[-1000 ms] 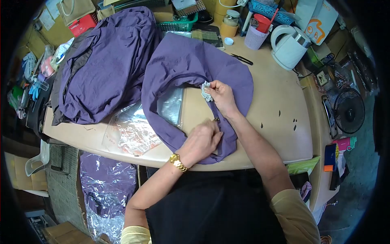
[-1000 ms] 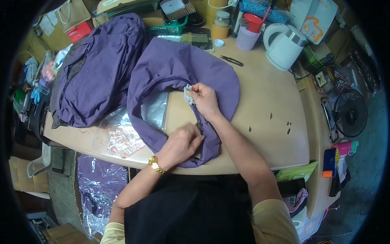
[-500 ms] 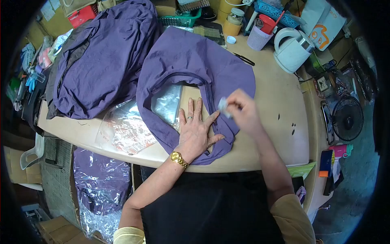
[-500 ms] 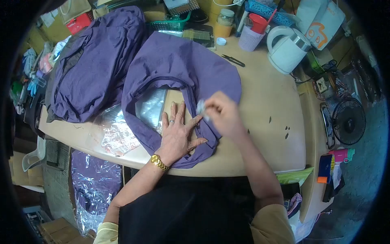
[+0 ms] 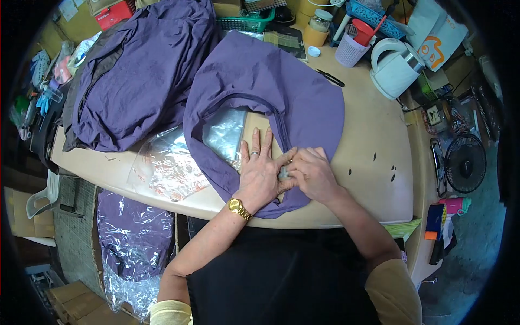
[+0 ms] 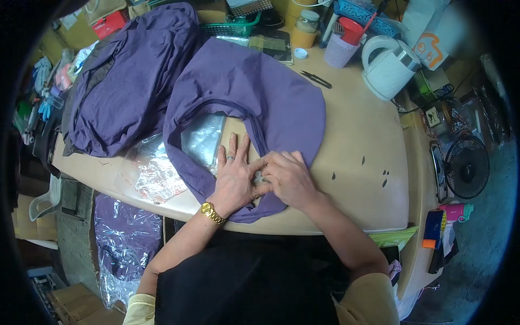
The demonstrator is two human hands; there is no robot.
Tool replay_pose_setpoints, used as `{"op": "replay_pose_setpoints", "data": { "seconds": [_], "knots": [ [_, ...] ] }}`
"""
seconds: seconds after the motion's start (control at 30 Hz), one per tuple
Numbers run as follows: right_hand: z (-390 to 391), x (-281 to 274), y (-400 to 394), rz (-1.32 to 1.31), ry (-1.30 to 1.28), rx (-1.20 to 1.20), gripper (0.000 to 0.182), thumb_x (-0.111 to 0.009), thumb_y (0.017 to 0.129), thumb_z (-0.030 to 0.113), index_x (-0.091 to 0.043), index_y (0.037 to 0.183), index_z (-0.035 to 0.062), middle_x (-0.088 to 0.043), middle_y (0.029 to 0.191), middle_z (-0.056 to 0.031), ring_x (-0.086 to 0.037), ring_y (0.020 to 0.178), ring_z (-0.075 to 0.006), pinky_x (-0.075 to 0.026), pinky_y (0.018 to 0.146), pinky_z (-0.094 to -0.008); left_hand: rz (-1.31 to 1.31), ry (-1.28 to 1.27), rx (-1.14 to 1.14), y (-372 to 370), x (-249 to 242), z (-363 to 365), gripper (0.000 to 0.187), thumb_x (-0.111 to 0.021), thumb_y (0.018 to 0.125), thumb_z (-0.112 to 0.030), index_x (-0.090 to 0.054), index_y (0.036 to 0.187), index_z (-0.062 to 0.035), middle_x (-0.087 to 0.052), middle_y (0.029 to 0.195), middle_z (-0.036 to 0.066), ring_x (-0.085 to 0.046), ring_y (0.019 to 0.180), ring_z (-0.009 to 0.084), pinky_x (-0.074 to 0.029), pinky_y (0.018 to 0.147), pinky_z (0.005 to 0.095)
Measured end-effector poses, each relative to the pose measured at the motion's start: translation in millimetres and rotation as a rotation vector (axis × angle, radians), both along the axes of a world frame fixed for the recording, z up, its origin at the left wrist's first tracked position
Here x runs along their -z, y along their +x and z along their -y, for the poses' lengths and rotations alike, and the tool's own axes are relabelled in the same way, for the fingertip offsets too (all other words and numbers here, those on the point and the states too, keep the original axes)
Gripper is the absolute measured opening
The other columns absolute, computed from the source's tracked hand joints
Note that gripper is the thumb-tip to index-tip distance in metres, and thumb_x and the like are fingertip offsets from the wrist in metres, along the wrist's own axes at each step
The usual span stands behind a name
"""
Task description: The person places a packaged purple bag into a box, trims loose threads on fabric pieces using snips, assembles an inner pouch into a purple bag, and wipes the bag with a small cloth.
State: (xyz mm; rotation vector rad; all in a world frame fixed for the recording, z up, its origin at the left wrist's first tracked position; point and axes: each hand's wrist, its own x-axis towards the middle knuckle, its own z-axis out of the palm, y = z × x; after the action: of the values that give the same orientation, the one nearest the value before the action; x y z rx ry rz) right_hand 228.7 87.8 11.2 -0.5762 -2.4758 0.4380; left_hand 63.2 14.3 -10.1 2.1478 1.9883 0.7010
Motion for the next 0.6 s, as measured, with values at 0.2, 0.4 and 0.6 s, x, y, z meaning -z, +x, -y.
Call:
{"op": "replay_pose_setpoints", "data": {
  "seconds": [0.2,0.4,0.6],
  "knots": [
    [3.8,-3.2,18.2,0.062,-0.052,0.021,0.004,-0.067,0.078,0.006,-0.066,0.076,0.0085,-0.059,0.08,-0.0029,-0.056,0.077,-0.0219,-0.036,0.077,-0.0373,0.004,-0.006,0.022,2.2,-2.0,-0.2,0.077,-0.075,0.068,-0.064,-0.06,0.139,-0.036,-0.029,0.156,0.031,-0.021,0.148,0.0485,-0.016,0.115,0.0676],
    [8.3,-10.7,27.3,0.116,0.0,0.132,0.007,-0.067,0.079,0.006,-0.065,0.074,0.009,-0.06,0.078,-0.0021,-0.057,0.074,-0.021,-0.035,0.077,-0.0372,-0.014,-0.04,0.039,1.7,-7.2,-0.2,0.078,-0.075,0.07,-0.063,-0.058,0.141,-0.0357,-0.026,0.158,0.03,-0.02,0.148,0.0479,-0.016,0.114,0.068],
    [5.3,2.3,13.7,0.0,0.065,0.223,0.007,-0.066,0.08,0.006,-0.066,0.075,0.0096,-0.06,0.078,-0.0031,-0.058,0.075,-0.0213,-0.037,0.077,-0.0377,-0.025,-0.051,0.036,2.0,-6.3,0.8,0.078,-0.075,0.072,-0.062,-0.056,0.142,-0.034,-0.022,0.159,0.029,-0.017,0.149,0.0477,-0.015,0.114,0.0685]
  ]
}}
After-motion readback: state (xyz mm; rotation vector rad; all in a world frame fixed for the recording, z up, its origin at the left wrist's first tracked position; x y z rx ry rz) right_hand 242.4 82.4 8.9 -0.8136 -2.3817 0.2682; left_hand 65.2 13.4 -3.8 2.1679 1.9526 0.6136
